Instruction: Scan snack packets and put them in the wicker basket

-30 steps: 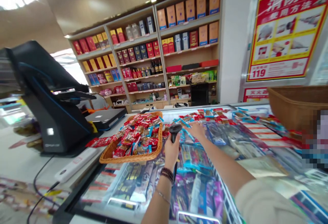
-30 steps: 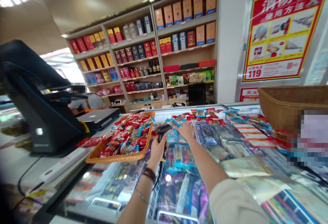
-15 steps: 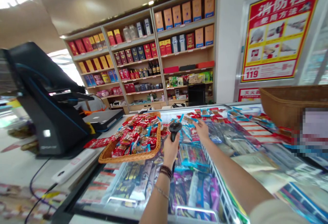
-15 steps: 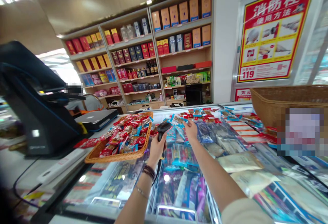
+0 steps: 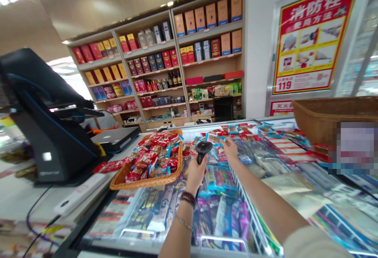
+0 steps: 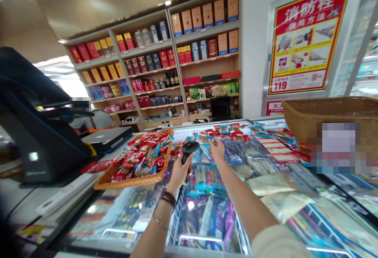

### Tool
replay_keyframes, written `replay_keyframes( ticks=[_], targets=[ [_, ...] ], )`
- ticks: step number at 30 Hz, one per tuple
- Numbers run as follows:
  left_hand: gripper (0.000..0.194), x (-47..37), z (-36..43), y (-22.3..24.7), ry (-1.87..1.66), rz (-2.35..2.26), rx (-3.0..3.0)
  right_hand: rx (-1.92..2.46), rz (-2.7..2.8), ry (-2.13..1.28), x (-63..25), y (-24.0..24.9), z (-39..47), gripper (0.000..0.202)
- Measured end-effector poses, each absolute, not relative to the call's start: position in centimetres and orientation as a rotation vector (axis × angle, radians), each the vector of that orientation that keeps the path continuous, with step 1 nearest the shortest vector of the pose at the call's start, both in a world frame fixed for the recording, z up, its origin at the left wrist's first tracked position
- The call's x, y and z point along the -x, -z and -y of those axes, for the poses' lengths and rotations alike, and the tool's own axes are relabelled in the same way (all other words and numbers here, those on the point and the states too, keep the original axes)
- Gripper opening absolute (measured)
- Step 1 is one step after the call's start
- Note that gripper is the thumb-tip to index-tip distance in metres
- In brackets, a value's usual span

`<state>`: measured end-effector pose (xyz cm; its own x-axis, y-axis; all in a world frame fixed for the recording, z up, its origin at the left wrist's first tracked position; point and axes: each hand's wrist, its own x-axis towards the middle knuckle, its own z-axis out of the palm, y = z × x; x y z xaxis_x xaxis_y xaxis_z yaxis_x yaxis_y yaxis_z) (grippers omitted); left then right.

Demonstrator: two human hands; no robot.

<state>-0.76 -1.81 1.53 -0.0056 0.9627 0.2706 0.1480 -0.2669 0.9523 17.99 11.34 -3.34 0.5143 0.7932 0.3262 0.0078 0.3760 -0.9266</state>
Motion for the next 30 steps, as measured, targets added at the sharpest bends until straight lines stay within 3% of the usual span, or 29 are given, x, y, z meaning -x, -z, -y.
replay_keyframes(
  ticks=[12,30],
  targets=[
    [0.059,0.6,1.9,-1.5,-1.369,-1.123,-1.497,1.096,0.913,-0.596,-18.1,3.0,-11.0,0.051],
    [0.058,0.7,2.4,-2.0,-1.336,-1.139,-1.466,1.106,0.924,-0.588,-17.9,2.2,-10.1,0.058]
  ],
)
